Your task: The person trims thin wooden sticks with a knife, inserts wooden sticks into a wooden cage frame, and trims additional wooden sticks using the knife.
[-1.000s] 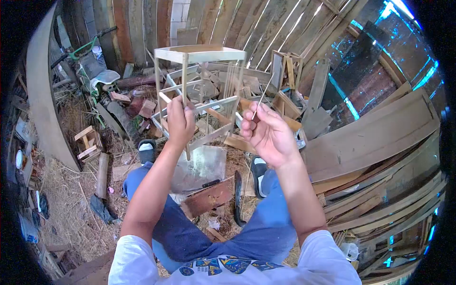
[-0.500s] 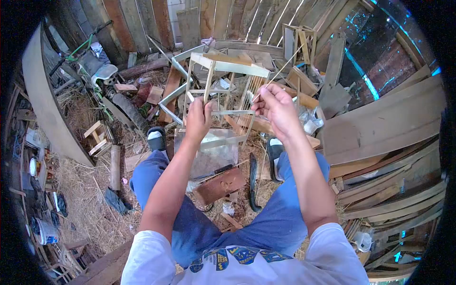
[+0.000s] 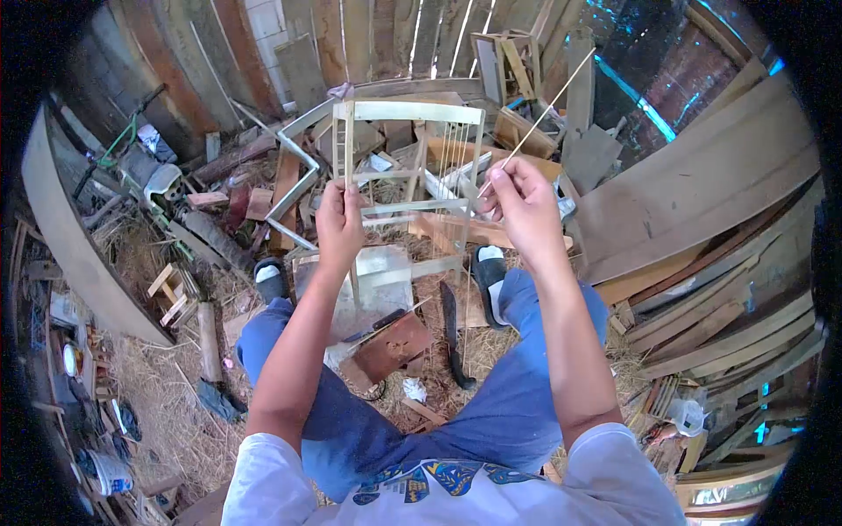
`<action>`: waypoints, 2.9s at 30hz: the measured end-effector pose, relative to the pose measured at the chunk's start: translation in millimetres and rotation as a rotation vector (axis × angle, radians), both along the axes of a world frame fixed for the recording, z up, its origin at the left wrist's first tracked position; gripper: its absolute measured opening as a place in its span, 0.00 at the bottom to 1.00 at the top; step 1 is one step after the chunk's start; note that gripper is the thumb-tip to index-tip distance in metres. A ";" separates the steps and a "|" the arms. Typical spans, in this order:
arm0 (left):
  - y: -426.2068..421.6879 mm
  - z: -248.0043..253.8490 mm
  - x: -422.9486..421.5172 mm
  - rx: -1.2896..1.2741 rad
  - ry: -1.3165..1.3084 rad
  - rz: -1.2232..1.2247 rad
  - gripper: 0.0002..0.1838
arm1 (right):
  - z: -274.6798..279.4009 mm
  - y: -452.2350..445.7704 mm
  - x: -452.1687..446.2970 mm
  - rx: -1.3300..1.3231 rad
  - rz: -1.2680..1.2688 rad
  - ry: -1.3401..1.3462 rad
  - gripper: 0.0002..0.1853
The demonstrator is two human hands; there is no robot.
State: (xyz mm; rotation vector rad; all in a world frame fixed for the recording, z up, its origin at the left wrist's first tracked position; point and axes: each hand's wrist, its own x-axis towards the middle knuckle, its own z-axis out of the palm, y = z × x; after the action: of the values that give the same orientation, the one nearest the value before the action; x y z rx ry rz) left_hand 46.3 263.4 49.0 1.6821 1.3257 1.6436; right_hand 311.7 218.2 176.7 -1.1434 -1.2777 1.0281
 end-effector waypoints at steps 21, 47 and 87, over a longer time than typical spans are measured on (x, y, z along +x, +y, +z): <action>72.1 -89.7 123.7 -0.475 -0.342 -0.338 0.18 | -32.5 2.4 95.4 -0.204 -0.021 -0.413 0.08; 79.3 -125.4 115.0 -0.722 -0.385 -0.272 0.14 | -33.9 12.0 46.3 -0.217 0.047 -0.547 0.11; -75.2 -7.0 -115.2 -0.024 0.822 -0.145 0.07 | -149.2 8.0 -95.5 0.019 0.336 -0.419 0.05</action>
State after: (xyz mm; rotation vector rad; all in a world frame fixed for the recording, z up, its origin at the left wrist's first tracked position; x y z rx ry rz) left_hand -68.9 188.2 42.0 2.4973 1.4839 0.8465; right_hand 216.2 226.2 27.4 -1.1932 -1.8569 1.0456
